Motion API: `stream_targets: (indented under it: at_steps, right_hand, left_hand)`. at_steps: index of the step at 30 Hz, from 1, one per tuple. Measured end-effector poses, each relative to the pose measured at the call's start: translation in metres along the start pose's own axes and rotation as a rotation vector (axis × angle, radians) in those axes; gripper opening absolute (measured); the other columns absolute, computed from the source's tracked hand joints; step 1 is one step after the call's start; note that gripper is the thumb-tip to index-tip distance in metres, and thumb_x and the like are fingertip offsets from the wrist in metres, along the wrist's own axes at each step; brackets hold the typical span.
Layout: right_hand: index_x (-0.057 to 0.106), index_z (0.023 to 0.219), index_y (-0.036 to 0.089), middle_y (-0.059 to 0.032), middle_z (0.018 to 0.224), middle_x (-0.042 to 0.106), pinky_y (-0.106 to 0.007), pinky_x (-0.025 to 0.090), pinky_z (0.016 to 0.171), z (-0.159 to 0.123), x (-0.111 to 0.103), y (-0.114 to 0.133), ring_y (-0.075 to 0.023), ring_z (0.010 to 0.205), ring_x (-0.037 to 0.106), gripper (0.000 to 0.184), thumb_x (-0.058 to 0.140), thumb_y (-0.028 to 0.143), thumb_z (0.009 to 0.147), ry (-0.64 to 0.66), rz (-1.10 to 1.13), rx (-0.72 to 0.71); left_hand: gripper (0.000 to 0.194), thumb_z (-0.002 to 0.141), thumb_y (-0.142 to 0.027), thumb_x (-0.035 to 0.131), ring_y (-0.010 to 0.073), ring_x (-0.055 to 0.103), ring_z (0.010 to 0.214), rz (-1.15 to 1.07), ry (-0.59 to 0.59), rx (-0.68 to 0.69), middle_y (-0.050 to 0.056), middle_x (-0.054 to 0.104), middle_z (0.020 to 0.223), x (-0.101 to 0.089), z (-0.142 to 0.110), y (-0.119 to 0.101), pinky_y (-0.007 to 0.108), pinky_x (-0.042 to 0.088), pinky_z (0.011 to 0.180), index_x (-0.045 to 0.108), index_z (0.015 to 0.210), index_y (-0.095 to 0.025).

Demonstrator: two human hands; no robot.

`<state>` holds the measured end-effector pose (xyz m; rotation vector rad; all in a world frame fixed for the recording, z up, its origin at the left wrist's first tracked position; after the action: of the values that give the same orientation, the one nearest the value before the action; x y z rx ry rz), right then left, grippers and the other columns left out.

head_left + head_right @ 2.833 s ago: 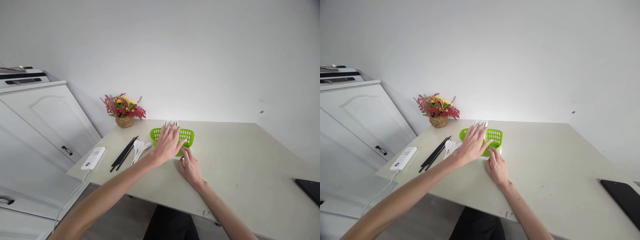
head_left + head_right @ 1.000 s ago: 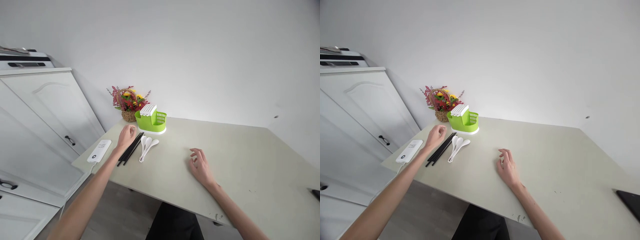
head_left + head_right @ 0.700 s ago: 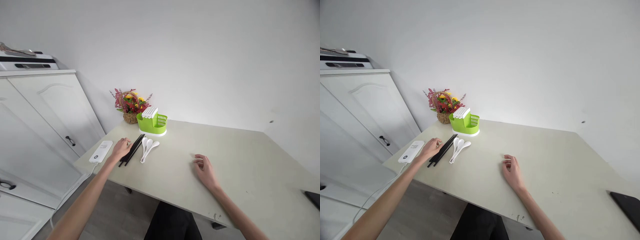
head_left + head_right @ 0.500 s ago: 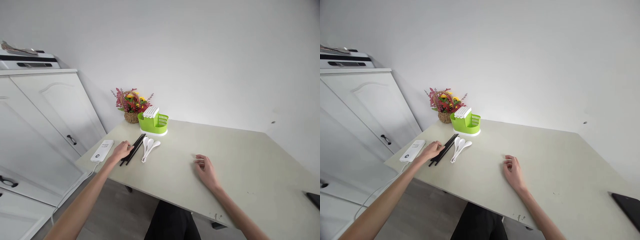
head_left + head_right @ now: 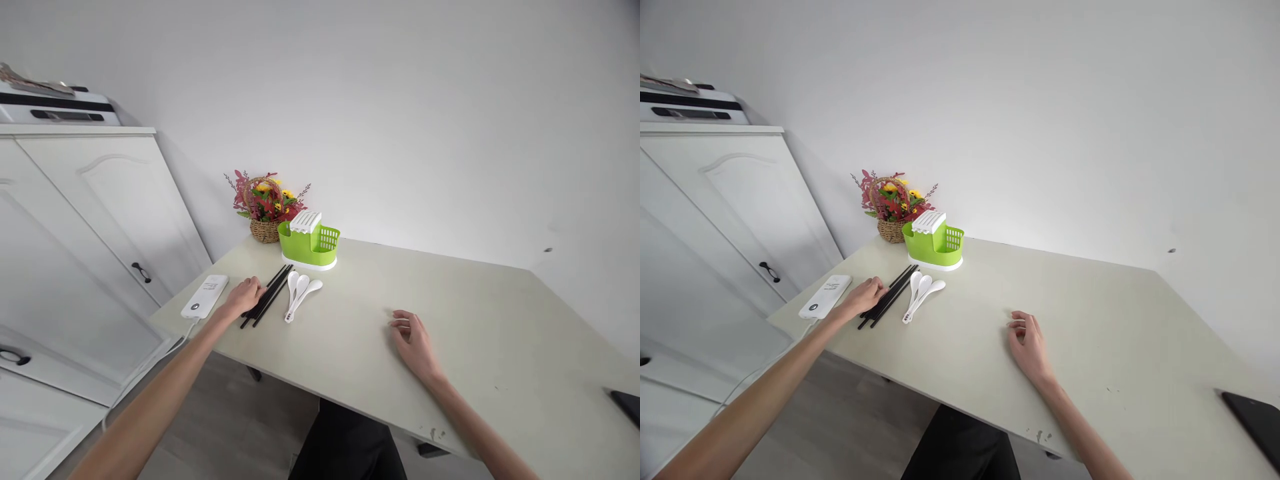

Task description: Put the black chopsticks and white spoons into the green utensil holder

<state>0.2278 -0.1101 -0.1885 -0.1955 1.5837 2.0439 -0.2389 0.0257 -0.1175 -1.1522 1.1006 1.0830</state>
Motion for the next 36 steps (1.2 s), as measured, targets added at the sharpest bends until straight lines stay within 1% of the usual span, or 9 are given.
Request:
stream_targets:
  at_steps: [4, 8, 12, 17, 21, 24, 27, 31, 36]
  right_hand:
    - [0.057, 0.117, 0.020, -0.0104, 0.111, 0.065, -0.040, 0.056, 0.079, 0.000, 0.001, 0.001, -0.0205, 0.089, 0.067, 0.030, 0.053, 0.032, 0.089, 0.002, -0.013, 0.007]
    - [0.057, 0.116, 0.021, -0.0108, 0.113, 0.064, -0.040, 0.056, 0.082, 0.000, 0.001, 0.001, -0.0209, 0.092, 0.067, 0.029, 0.052, 0.032, 0.090, 0.010, -0.016, 0.010]
    - [0.056, 0.117, 0.022, -0.0105, 0.115, 0.064, -0.040, 0.056, 0.083, -0.001, 0.001, 0.001, -0.0213, 0.095, 0.068, 0.030, 0.053, 0.033, 0.090, 0.021, -0.023, 0.014]
    - [0.056, 0.118, 0.023, -0.0101, 0.113, 0.065, -0.038, 0.056, 0.080, -0.001, 0.000, 0.002, -0.0204, 0.090, 0.068, 0.030, 0.053, 0.034, 0.090, 0.018, -0.018, 0.016]
    - [0.056, 0.117, 0.022, -0.0101, 0.113, 0.064, -0.038, 0.056, 0.079, -0.001, 0.001, 0.001, -0.0199, 0.088, 0.067, 0.030, 0.053, 0.034, 0.090, 0.013, -0.010, 0.015]
    - [0.056, 0.117, 0.022, -0.0105, 0.114, 0.064, -0.038, 0.056, 0.080, 0.000, 0.001, 0.001, -0.0204, 0.090, 0.067, 0.030, 0.054, 0.034, 0.089, 0.008, -0.006, 0.011]
    - [0.055, 0.118, 0.023, -0.0112, 0.117, 0.064, -0.038, 0.056, 0.079, -0.001, 0.000, 0.002, -0.0210, 0.091, 0.068, 0.030, 0.053, 0.034, 0.090, 0.006, -0.001, 0.010]
    - [0.055, 0.119, 0.023, -0.0117, 0.119, 0.064, -0.038, 0.056, 0.078, -0.001, 0.000, 0.004, -0.0209, 0.092, 0.068, 0.030, 0.052, 0.033, 0.091, 0.008, 0.015, 0.005]
    - [0.054, 0.119, 0.023, -0.0094, 0.113, 0.065, -0.037, 0.055, 0.075, 0.000, 0.000, 0.007, -0.0191, 0.085, 0.068, 0.030, 0.051, 0.032, 0.091, 0.003, 0.030, 0.002]
  left_hand:
    - [0.022, 0.097, -0.044, 0.055, 0.0280, 0.072, 0.099, 0.018, 0.019, 0.009, 0.013, 0.073, 0.103, -0.001, 0.000, 0.000, 0.033, 0.051, 0.083, 0.061, 0.096, -0.023]
    - [0.028, 0.099, -0.047, 0.052, 0.0281, 0.071, 0.096, 0.041, 0.048, 0.010, 0.013, 0.074, 0.103, -0.001, -0.001, -0.002, 0.033, 0.051, 0.081, 0.061, 0.102, -0.021]
    - [0.029, 0.102, -0.044, 0.050, 0.0281, 0.071, 0.101, 0.077, 0.073, 0.005, 0.015, 0.073, 0.110, -0.001, -0.002, -0.005, 0.032, 0.051, 0.083, 0.060, 0.110, -0.017]
    - [0.027, 0.103, -0.036, 0.048, 0.0284, 0.071, 0.103, 0.152, 0.119, 0.003, 0.016, 0.072, 0.115, -0.007, 0.001, -0.010, 0.033, 0.051, 0.085, 0.062, 0.113, -0.015]
    - [0.022, 0.099, -0.028, 0.053, 0.0313, 0.070, 0.109, 0.238, 0.155, 0.000, 0.019, 0.071, 0.119, -0.015, 0.008, -0.018, 0.036, 0.052, 0.089, 0.068, 0.108, -0.014]
    - [0.019, 0.094, -0.024, 0.059, 0.0337, 0.069, 0.109, 0.297, 0.182, -0.021, 0.020, 0.071, 0.116, -0.019, 0.016, -0.026, 0.039, 0.052, 0.091, 0.072, 0.103, -0.014]
    - [0.019, 0.087, -0.020, 0.066, 0.0348, 0.069, 0.110, 0.338, 0.195, -0.035, 0.021, 0.072, 0.114, -0.022, 0.021, -0.035, 0.040, 0.052, 0.091, 0.074, 0.103, -0.014]
    - [0.021, 0.083, -0.014, 0.066, 0.0358, 0.069, 0.107, 0.377, 0.201, -0.043, 0.022, 0.071, 0.113, -0.029, 0.021, -0.042, 0.040, 0.052, 0.088, 0.074, 0.102, -0.011]
    - [0.016, 0.082, -0.017, 0.066, 0.0329, 0.072, 0.099, 0.385, 0.222, -0.060, 0.019, 0.073, 0.105, -0.036, 0.018, -0.042, 0.035, 0.053, 0.081, 0.074, 0.095, -0.013]
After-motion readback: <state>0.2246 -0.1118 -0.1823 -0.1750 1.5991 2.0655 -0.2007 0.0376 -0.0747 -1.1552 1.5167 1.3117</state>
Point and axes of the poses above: each hand's wrist, its own z-axis towards the middle knuckle, its own x-axis out of the palm, y = z × x, the point moved 6 cm from there along z, towards the middle knuckle
